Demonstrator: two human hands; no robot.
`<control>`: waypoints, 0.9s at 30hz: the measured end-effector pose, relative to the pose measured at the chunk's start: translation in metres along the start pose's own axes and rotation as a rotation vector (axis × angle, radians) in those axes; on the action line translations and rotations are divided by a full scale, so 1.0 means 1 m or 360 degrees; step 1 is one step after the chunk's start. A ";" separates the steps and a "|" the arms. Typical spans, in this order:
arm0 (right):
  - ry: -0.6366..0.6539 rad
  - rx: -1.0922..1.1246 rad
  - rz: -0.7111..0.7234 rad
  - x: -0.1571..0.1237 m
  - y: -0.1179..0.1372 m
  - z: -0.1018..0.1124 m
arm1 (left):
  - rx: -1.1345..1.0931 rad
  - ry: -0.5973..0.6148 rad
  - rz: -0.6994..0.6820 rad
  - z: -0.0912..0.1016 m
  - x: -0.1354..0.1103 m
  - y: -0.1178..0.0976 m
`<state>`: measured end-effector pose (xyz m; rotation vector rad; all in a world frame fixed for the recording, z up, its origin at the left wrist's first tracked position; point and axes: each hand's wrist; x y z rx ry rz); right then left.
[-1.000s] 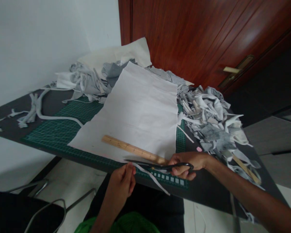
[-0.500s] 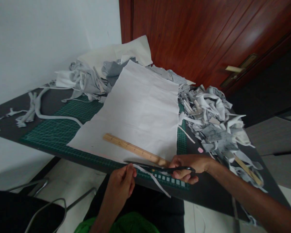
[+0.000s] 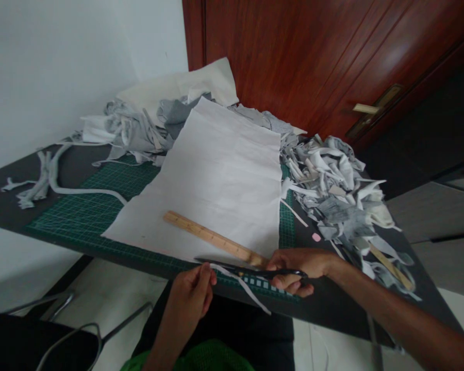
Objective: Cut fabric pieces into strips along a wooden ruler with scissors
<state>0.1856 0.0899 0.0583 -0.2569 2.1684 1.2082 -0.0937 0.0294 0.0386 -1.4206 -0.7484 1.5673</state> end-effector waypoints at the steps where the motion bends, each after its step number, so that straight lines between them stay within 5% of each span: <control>1: 0.0001 0.0001 0.0003 0.000 0.000 0.000 | 0.0005 0.0002 0.0012 0.000 0.000 0.000; 27: 0.0058 -0.0097 -0.0036 0.008 0.011 0.003 | -0.0036 0.0054 0.0013 0.001 -0.001 0.001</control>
Point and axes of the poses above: each hand's wrist, its own x-axis towards the middle knuckle, its own z-axis out of the back of the hand, y = z × x, and after that the axes turned 5 degrees about -x, right-handed
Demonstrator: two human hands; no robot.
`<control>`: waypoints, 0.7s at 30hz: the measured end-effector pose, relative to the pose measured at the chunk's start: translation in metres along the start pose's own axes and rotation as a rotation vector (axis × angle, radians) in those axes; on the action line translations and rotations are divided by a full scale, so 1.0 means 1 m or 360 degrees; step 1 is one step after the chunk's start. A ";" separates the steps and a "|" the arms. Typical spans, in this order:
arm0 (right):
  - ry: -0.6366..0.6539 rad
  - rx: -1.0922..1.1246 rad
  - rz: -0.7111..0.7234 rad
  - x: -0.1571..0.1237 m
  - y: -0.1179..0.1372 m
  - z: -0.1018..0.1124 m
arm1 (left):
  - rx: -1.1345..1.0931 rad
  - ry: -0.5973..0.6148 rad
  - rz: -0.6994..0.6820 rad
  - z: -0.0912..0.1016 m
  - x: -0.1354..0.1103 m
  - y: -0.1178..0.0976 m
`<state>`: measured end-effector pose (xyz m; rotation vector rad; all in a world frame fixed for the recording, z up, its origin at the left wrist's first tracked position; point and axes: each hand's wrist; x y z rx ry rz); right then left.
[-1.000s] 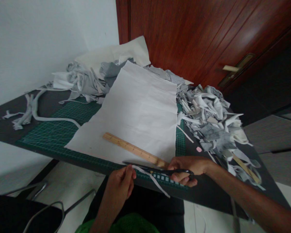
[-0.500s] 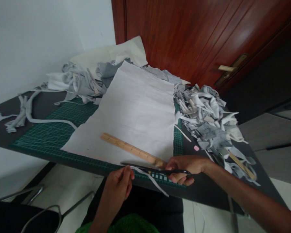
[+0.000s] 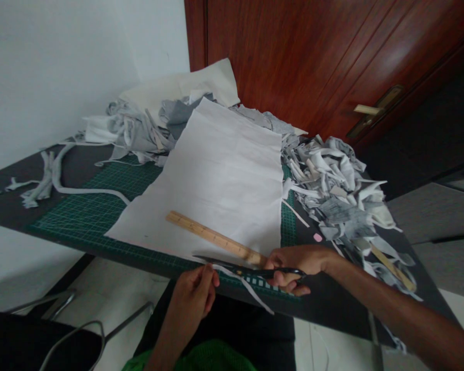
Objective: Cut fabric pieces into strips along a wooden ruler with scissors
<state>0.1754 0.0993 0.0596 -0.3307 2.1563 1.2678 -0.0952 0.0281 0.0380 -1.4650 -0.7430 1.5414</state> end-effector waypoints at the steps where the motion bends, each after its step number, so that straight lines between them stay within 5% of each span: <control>1: 0.0001 -0.0007 0.0004 0.001 0.000 0.000 | -0.0008 0.0002 0.0003 0.000 0.000 0.000; 21: -0.0015 -0.0096 0.0012 0.015 0.021 -0.010 | -0.0307 0.0084 0.0069 0.002 -0.005 -0.002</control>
Point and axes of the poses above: each hand's wrist, its own x-axis towards the middle knuckle, its own z-axis out of the back of the hand, y = z × x, and after that the axes turned 5 degrees about -x, right-handed
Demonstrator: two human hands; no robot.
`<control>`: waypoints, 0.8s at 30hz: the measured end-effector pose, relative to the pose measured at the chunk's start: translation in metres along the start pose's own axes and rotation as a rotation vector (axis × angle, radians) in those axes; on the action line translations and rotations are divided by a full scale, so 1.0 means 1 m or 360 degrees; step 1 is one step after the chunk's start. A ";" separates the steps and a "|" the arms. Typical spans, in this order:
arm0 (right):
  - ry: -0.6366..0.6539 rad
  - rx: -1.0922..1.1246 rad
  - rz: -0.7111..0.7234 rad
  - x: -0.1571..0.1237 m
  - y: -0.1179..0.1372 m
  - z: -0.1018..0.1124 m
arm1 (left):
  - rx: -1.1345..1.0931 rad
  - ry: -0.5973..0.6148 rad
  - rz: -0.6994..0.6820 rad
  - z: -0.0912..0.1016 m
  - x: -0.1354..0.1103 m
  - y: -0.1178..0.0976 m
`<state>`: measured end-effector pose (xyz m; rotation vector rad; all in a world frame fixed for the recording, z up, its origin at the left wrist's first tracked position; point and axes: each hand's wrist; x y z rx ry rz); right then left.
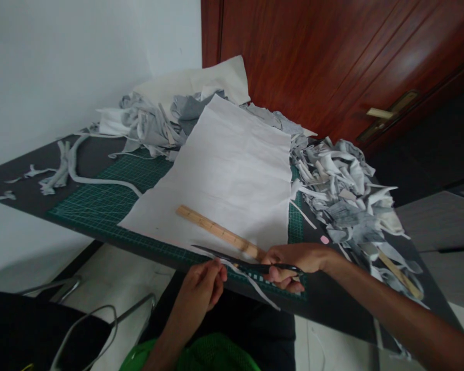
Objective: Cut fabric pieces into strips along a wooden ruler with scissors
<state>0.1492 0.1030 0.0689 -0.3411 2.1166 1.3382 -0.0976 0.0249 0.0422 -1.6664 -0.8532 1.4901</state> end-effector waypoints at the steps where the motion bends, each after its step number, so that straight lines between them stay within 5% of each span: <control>1: -0.0016 -0.0014 0.0006 0.000 0.000 -0.001 | -0.0011 -0.0003 0.0005 0.000 0.000 0.000; 24: -0.0070 0.0146 0.0057 0.002 -0.007 -0.006 | 0.0089 0.0055 -0.0047 -0.001 0.001 0.003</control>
Point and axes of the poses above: each hand's wrist, its own x-axis towards the middle knuckle, its own z-axis out of the back of the hand, y = z × x, and after that the axes turned 5 degrees about -x, right-handed
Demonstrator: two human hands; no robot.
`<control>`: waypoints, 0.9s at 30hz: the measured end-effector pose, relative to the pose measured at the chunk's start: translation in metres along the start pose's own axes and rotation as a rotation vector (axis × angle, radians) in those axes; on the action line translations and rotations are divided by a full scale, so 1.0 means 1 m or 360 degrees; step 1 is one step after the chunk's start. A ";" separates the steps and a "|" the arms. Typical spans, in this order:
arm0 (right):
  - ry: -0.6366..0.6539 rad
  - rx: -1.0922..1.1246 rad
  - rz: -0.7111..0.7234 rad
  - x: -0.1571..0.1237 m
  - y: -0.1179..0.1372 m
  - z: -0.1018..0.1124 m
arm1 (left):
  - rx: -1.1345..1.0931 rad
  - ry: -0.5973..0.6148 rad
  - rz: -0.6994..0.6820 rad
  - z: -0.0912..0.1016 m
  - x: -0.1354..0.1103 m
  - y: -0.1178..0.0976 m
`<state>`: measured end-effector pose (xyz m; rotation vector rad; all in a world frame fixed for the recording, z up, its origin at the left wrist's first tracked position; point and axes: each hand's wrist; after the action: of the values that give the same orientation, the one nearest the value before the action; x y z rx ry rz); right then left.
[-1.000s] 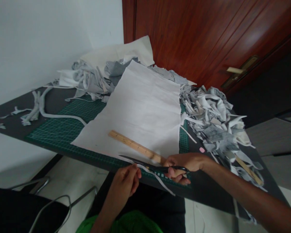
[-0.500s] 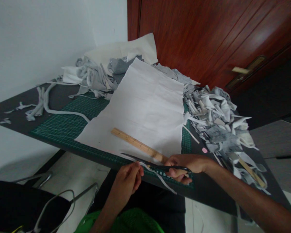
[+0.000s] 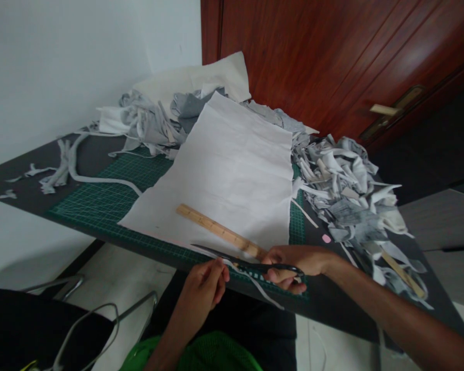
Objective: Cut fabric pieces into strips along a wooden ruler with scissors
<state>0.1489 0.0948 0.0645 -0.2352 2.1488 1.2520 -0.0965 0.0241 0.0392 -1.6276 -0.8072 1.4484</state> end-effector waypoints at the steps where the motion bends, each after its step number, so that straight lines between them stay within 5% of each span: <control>1: -0.0012 -0.0015 0.0001 0.000 -0.001 0.000 | 0.0005 0.0004 0.0004 0.000 0.001 0.001; 27: -0.0073 -0.0030 -0.0064 0.001 0.011 -0.002 | 0.0063 0.0033 -0.0039 0.001 0.000 0.001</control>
<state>0.1423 0.0990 0.0732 -0.2538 2.0841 1.2437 -0.0976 0.0238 0.0385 -1.5949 -0.7795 1.4197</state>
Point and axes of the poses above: each hand's wrist, its own x-axis towards the middle knuckle, its own z-axis out of the back of the hand, y = z × x, and after that the axes turned 5 degrees about -x, right-handed
